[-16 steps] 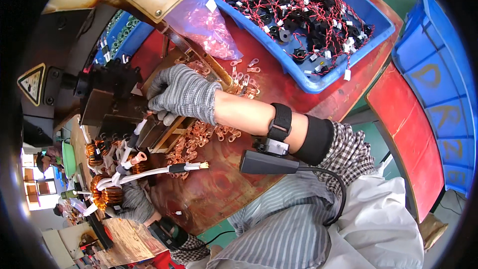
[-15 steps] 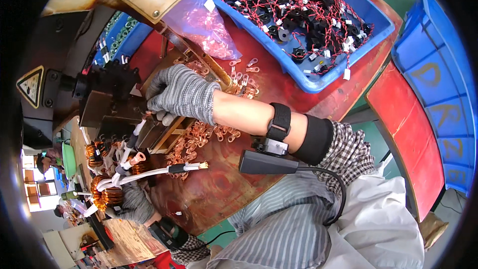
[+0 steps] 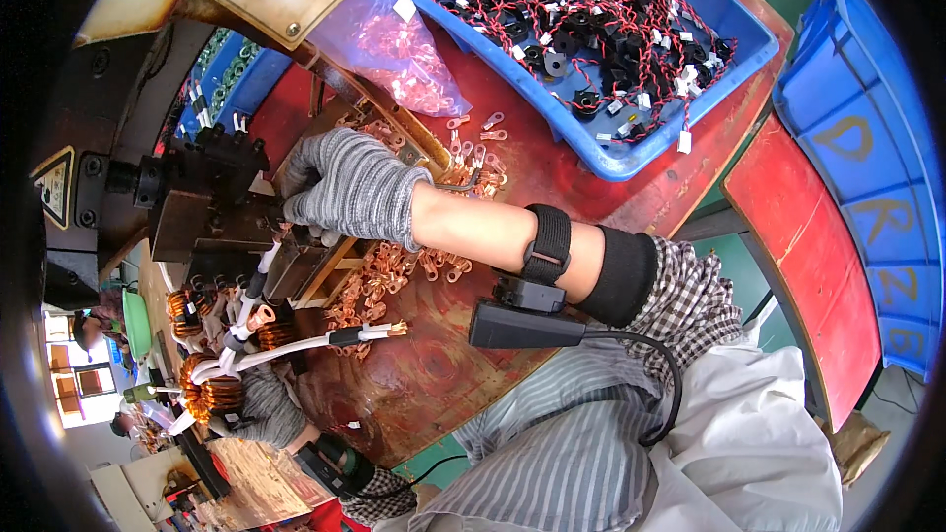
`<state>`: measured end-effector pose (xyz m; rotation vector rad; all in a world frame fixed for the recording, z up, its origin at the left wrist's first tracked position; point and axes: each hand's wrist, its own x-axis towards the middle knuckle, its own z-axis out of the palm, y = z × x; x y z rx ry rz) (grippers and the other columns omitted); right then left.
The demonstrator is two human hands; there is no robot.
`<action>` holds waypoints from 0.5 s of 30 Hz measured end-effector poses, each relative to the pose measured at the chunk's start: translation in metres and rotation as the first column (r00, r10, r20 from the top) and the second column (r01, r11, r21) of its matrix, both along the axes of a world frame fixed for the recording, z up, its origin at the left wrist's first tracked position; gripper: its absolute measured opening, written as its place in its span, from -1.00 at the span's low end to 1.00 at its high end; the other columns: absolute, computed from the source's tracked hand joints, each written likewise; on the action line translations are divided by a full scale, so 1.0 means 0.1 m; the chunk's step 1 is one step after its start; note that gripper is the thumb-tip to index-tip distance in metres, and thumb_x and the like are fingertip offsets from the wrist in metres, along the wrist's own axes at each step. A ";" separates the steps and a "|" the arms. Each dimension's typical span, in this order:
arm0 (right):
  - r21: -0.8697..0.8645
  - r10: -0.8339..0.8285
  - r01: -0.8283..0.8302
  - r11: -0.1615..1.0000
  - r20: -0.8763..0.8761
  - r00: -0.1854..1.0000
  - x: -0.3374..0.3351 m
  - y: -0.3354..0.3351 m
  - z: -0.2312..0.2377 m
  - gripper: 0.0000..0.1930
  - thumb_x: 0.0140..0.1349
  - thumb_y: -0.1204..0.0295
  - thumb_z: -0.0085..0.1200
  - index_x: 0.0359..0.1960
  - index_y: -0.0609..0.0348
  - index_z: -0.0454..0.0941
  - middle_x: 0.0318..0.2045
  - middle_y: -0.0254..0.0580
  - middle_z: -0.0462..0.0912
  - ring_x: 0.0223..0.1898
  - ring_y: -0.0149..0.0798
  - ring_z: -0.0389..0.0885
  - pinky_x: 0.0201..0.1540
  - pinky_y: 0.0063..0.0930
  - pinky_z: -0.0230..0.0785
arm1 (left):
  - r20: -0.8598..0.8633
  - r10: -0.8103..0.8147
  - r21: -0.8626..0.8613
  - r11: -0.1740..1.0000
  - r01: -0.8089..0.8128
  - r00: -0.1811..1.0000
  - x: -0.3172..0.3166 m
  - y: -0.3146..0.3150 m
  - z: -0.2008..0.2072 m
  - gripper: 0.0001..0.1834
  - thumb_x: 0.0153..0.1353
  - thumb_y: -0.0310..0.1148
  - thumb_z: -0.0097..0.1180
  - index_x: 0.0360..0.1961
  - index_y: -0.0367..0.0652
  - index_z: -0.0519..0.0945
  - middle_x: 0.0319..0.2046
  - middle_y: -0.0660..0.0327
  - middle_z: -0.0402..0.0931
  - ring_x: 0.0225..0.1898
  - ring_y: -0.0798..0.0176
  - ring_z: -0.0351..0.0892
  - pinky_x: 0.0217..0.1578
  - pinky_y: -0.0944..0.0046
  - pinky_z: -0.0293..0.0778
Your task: Assembling and crimping connectors onto toroidal electrical coils using a pneumatic terminal press.
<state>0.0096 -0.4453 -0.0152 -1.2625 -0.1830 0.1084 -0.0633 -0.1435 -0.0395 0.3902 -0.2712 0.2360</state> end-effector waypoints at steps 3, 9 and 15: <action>0.002 -0.001 0.001 1.000 -0.004 1.000 0.00 0.00 0.00 -0.85 -0.08 0.51 0.14 -0.43 0.31 0.53 -0.58 -0.18 0.58 -0.62 -0.39 0.56 -0.61 -0.56 0.45 | 0.053 -0.072 -0.013 0.997 0.073 0.996 0.01 -0.05 0.03 -0.35 -0.06 -0.16 0.10 0.08 -0.18 0.27 0.07 0.16 0.27 0.16 -0.03 0.10 0.20 -0.27 -0.26; -0.068 -0.106 0.112 0.991 0.080 0.991 0.01 -0.09 -0.02 -0.85 -0.05 0.46 0.12 -0.43 0.27 0.52 -0.63 -0.25 0.55 -0.70 -0.44 0.49 -0.66 -0.58 0.36 | 0.080 -0.095 -0.079 0.992 0.101 0.992 0.02 -0.07 0.04 -0.37 -0.04 -0.18 0.10 0.07 -0.20 0.28 0.05 0.17 0.30 0.14 0.01 0.15 0.19 -0.28 -0.24; 0.018 -0.167 0.166 0.986 0.058 0.984 0.01 -0.20 0.00 -0.86 0.02 0.44 0.08 -0.44 0.28 0.50 -0.61 -0.29 0.52 -0.64 -0.47 0.47 -0.64 -0.61 0.35 | -0.050 0.082 0.031 0.996 -0.080 0.995 0.01 -0.03 0.04 -0.41 -0.05 -0.22 0.09 0.04 -0.19 0.30 0.03 0.18 0.31 0.13 0.07 0.19 0.17 -0.31 -0.23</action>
